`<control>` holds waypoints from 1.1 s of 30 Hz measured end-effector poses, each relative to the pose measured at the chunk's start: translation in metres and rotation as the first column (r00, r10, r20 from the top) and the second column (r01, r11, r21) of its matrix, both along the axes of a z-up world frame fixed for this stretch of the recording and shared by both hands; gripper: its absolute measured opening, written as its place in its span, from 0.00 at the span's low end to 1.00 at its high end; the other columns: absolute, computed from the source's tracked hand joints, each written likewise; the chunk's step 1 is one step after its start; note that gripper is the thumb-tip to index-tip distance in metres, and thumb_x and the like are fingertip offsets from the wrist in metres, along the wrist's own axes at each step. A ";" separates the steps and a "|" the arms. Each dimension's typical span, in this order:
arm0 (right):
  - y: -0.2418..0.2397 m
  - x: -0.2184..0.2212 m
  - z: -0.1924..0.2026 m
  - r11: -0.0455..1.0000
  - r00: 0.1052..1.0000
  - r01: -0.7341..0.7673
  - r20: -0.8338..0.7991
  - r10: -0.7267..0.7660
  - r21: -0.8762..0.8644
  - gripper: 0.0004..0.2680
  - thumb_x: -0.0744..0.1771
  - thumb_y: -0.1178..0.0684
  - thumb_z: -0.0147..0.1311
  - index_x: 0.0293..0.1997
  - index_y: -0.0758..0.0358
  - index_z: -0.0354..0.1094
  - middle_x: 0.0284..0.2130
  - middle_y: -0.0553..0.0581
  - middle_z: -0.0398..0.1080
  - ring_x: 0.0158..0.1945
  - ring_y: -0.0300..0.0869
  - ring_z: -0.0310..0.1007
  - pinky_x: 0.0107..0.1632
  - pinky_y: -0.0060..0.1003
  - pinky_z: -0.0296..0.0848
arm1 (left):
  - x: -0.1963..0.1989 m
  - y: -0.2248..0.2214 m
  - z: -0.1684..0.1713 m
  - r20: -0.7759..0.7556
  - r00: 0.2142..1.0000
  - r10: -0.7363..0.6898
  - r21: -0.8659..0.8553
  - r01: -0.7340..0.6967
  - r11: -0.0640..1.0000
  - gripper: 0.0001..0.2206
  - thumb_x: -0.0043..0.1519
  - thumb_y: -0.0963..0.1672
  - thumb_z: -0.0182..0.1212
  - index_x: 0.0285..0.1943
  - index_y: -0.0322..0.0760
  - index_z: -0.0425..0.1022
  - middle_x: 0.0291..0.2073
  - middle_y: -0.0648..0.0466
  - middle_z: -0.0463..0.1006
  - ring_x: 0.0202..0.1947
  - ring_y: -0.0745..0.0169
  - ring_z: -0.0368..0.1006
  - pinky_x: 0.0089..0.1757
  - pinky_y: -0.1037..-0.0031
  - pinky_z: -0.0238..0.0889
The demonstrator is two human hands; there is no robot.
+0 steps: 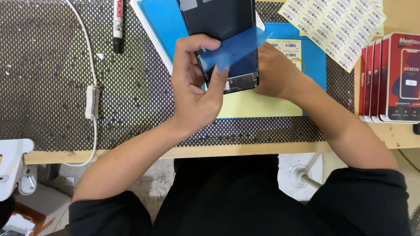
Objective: The person peels a blue protective film from the back of a smartphone screen assembly by hand.
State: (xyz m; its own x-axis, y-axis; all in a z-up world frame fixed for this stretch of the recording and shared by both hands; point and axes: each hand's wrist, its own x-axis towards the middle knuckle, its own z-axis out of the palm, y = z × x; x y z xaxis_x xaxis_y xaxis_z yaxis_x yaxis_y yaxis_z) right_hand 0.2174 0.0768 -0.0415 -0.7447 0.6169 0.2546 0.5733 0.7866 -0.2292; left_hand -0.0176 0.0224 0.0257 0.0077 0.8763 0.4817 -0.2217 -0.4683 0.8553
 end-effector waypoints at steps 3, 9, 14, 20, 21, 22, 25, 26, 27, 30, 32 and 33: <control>0.007 -0.008 0.012 0.999 0.997 -0.030 0.069 0.028 0.033 0.08 0.66 0.62 0.52 0.28 0.57 0.57 0.26 0.55 0.63 0.31 0.53 0.63 0.37 0.46 0.64 | -0.001 0.000 -0.001 0.006 1.000 -0.020 0.014 0.019 1.000 0.08 0.72 0.43 0.53 0.58 0.43 0.63 0.48 0.57 0.66 0.41 0.69 0.62 0.41 0.77 0.57; 0.013 -0.017 0.028 0.890 0.944 0.286 0.266 -0.198 -0.355 0.09 0.68 0.53 0.51 0.28 0.53 0.57 0.23 0.48 0.61 0.29 0.41 0.59 0.32 0.42 0.57 | 0.000 0.001 -0.004 -0.017 1.000 -0.001 0.031 0.002 1.000 0.09 0.70 0.41 0.52 0.58 0.42 0.62 0.49 0.56 0.66 0.43 0.68 0.62 0.41 0.76 0.57; 0.015 -0.023 0.034 0.838 0.940 0.315 0.267 -0.211 -0.446 0.08 0.68 0.54 0.50 0.28 0.52 0.59 0.23 0.47 0.63 0.29 0.39 0.58 0.32 0.41 0.58 | 0.000 0.000 -0.003 -0.014 1.000 -0.006 0.009 0.006 1.000 0.10 0.69 0.40 0.52 0.58 0.41 0.62 0.48 0.55 0.66 0.41 0.68 0.62 0.38 0.77 0.58; 0.014 -0.006 0.019 0.935 0.938 0.201 0.332 -0.098 -0.293 0.08 0.68 0.54 0.49 0.27 0.51 0.58 0.23 0.47 0.66 0.27 0.42 0.62 0.32 0.43 0.59 | 0.001 0.000 -0.002 -0.017 1.000 -0.011 0.011 0.011 1.000 0.09 0.71 0.42 0.53 0.57 0.42 0.62 0.46 0.56 0.66 0.37 0.70 0.60 0.36 0.79 0.56; 0.013 0.000 0.015 0.969 0.961 0.103 0.274 -0.038 -0.226 0.09 0.68 0.56 0.48 0.26 0.52 0.58 0.22 0.47 0.65 0.26 0.43 0.60 0.33 0.43 0.58 | 0.001 -0.001 -0.002 -0.017 1.000 -0.008 0.008 0.008 1.000 0.09 0.71 0.41 0.53 0.57 0.42 0.62 0.46 0.56 0.66 0.37 0.70 0.61 0.36 0.79 0.57; 0.012 -0.003 0.019 0.969 0.961 0.103 0.274 -0.038 -0.227 0.09 0.68 0.56 0.48 0.26 0.52 0.58 0.22 0.47 0.65 0.26 0.43 0.60 0.33 0.43 0.58 | 0.001 0.000 -0.002 -0.016 1.000 -0.008 0.008 0.008 1.000 0.09 0.71 0.41 0.53 0.57 0.42 0.62 0.46 0.56 0.66 0.37 0.70 0.61 0.36 0.79 0.57; 0.010 -0.010 0.027 0.957 0.975 0.098 0.218 -0.038 -0.273 0.08 0.68 0.58 0.51 0.29 0.53 0.60 0.24 0.48 0.65 0.31 0.44 0.63 0.36 0.43 0.62 | 0.000 0.000 -0.003 -0.039 0.999 0.004 0.027 -0.003 1.000 0.09 0.71 0.42 0.52 0.58 0.41 0.62 0.48 0.56 0.66 0.38 0.69 0.61 0.36 0.77 0.56; 0.010 -0.012 0.028 0.949 0.979 0.110 0.198 -0.052 -0.297 0.07 0.68 0.58 0.50 0.30 0.54 0.58 0.25 0.48 0.62 0.30 0.43 0.59 0.34 0.43 0.59 | 0.000 0.000 -0.004 -0.050 0.999 0.005 0.028 -0.004 1.000 0.09 0.71 0.43 0.52 0.58 0.41 0.62 0.47 0.56 0.66 0.36 0.70 0.59 0.35 0.78 0.55; 0.011 -0.014 0.029 0.940 0.982 0.122 0.177 -0.067 -0.320 0.07 0.68 0.59 0.48 0.31 0.54 0.56 0.25 0.49 0.59 0.30 0.42 0.56 0.33 0.42 0.56 | 0.000 0.000 -0.005 -0.061 0.998 0.007 0.029 -0.005 1.000 0.09 0.71 0.44 0.52 0.57 0.41 0.62 0.46 0.56 0.66 0.34 0.71 0.58 0.33 0.78 0.53; 0.009 -0.015 0.031 0.902 0.965 0.204 0.235 -0.119 -0.381 0.10 0.69 0.57 0.47 0.29 0.51 0.53 0.22 0.45 0.53 0.28 0.38 0.51 0.31 0.40 0.53 | 0.001 0.000 -0.007 -0.069 0.998 0.009 0.027 -0.007 1.000 0.09 0.69 0.42 0.52 0.57 0.41 0.62 0.47 0.56 0.66 0.36 0.70 0.58 0.34 0.77 0.53; 0.009 -0.022 0.038 0.866 0.960 0.238 0.245 -0.139 -0.440 0.10 0.69 0.55 0.47 0.28 0.51 0.52 0.22 0.45 0.52 0.29 0.37 0.49 0.32 0.39 0.52 | 0.002 0.000 -0.007 -0.066 0.998 0.003 0.021 -0.002 1.000 0.10 0.68 0.41 0.51 0.57 0.41 0.62 0.47 0.56 0.66 0.37 0.69 0.59 0.35 0.77 0.54; 0.008 -0.025 0.041 0.824 0.954 0.270 0.256 -0.158 -0.499 0.11 0.69 0.54 0.46 0.27 0.50 0.51 0.22 0.44 0.51 0.29 0.36 0.48 0.33 0.38 0.52 | 0.002 -0.001 -0.007 -0.066 0.998 -0.004 0.012 0.005 1.000 0.10 0.67 0.40 0.51 0.57 0.41 0.62 0.47 0.55 0.66 0.37 0.69 0.59 0.35 0.77 0.55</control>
